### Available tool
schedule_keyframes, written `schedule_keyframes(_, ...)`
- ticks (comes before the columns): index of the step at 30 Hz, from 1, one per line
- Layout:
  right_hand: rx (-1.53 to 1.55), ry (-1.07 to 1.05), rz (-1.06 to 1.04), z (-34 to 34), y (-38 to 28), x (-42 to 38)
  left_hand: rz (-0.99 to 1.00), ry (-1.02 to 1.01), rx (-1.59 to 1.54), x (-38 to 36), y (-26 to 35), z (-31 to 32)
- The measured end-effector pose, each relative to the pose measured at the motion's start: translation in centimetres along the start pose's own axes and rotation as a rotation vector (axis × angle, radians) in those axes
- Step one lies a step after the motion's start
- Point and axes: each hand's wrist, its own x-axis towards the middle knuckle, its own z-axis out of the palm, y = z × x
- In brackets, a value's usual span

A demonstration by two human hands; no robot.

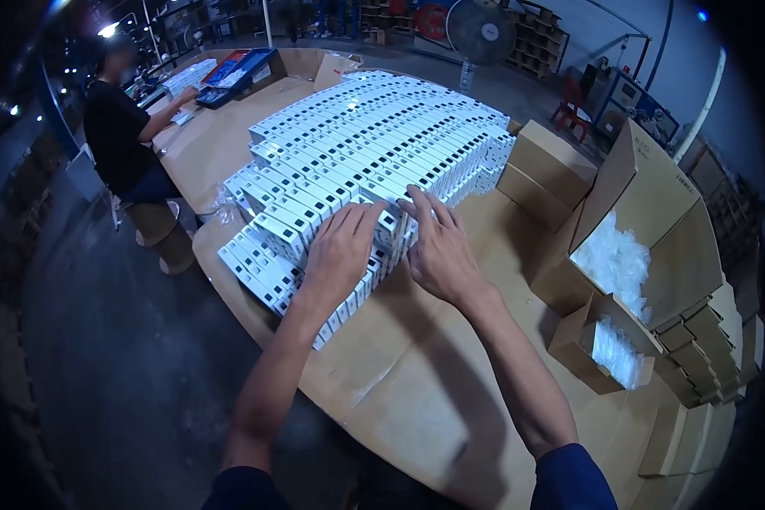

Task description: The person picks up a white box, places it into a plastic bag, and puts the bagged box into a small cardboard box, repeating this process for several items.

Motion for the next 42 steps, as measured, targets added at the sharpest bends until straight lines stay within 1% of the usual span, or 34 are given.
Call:
schedule_keyframes(1,0.0,-0.034,0.019,-0.4,-0.2,0.0,0.011,0.048,0.04,0.1,0.0,0.3)
schedule_keyframes(4,-0.047,-0.046,0.008,-0.2,-0.1,0.1,0.044,0.001,0.164,-0.2,-0.6,0.5)
schedule_keyframes(8,0.152,0.01,0.04,-1.9,-0.4,-0.2,0.037,0.045,0.158,-0.9,-0.4,-0.7)
schedule_keyframes(9,0.209,0.026,0.047,-3.2,-0.6,-0.7,0.038,0.091,0.106,-1.2,0.2,-1.3)
schedule_keyframes(11,0.315,0.07,0.037,-4.5,0.3,-2.5,0.071,0.113,0.077,-1.3,1.5,-2.7)
schedule_keyframes(14,1.022,-0.127,0.469,-8.0,0.5,-5.7,0.146,0.135,-0.053,-1.4,3.7,-2.8)
schedule_keyframes(15,1.283,-0.169,0.557,-8.1,1.8,-7.1,0.176,0.136,-0.117,-1.3,4.7,-2.5)
schedule_keyframes(18,1.704,-0.123,0.593,-10.5,3.0,-11.2,0.311,0.115,-0.236,-0.8,8.6,-1.5)
schedule_keyframes(19,1.72,-0.082,0.614,-11.4,2.9,-12.5,0.359,0.104,-0.258,-0.7,9.9,-0.9)
schedule_keyframes(20,1.783,-0.081,0.573,-12.0,3.6,-14.1,0.409,0.09,-0.284,-0.5,11.4,0.0)
schedule_keyframes(22,1.689,-0.022,0.587,-13.5,3.1,-16.8,0.481,0.069,-0.335,0.1,14.2,2.0)
schedule_keyframes(23,1.759,0.025,0.606,-14.1,3.3,-18.1,0.505,0.05,-0.363,0.5,15.9,2.9)
schedule_keyframes(24,1.729,0.09,0.637,-14.3,3.9,-19.5,0.527,0.032,-0.385,0.9,17.3,3.8)
schedule_keyframes(25,1.625,0.131,0.672,-15.2,4.3,-20.6,0.557,-0.004,-0.419,1.5,18.4,4.7)
schedule_keyframes(26,1.523,0.165,0.706,-16.1,4.9,-21.5,0.535,-0.064,-0.518,2.4,19.6,5.2)
schedule_keyframes(28,1.44,0.235,0.722,-17.8,6.9,-23.4,0.481,-0.189,-0.706,5.1,22.7,5.2)
schedule_keyframes(29,1.4,0.263,0.732,-18.3,7.8,-24.2,0.436,-0.218,-0.778,6.6,24.1,5.0)
schedule_keyframes(30,1.426,0.371,0.79,-19.8,7.4,-23.8,0.469,-0.215,-0.752,8.3,24.8,6.0)
schedule_keyframes(32,1.246,0.34,0.873,-22.0,9.9,-25.2,0.528,-0.2,-0.696,12.1,26.2,8.3)
schedule_keyframes(33,1.209,0.421,0.821,-22.8,10.8,-25.0,0.518,-0.233,-0.633,13.8,26.9,9.8)
schedule_keyframes(34,1.124,0.443,0.767,-23.1,12.7,-25.6,0.51,-0.262,-0.568,15.6,27.5,11.9)
schedule_keyframes(36,1.062,0.531,0.749,-24.7,14.8,-25.1,0.597,-0.292,-0.426,18.7,27.9,17.4)
schedule_keyframes(37,1.012,0.51,0.765,-25.3,16.2,-25.1,0.634,-0.321,-0.353,20.0,28.2,20.0)
schedule_keyframes(38,0.913,0.5,0.731,-25.5,17.7,-24.9,0.671,-0.351,-0.279,20.9,28.5,22.1)
schedule_keyframes(40,0.543,0.398,0.747,-26.4,19.6,-24.5,0.743,-0.403,-0.152,21.7,29.5,25.6)
schedule_keyframes(42,0.356,0.393,0.77,-25.9,21.2,-24.1,0.787,-0.436,-0.075,22.0,30.3,27.9)
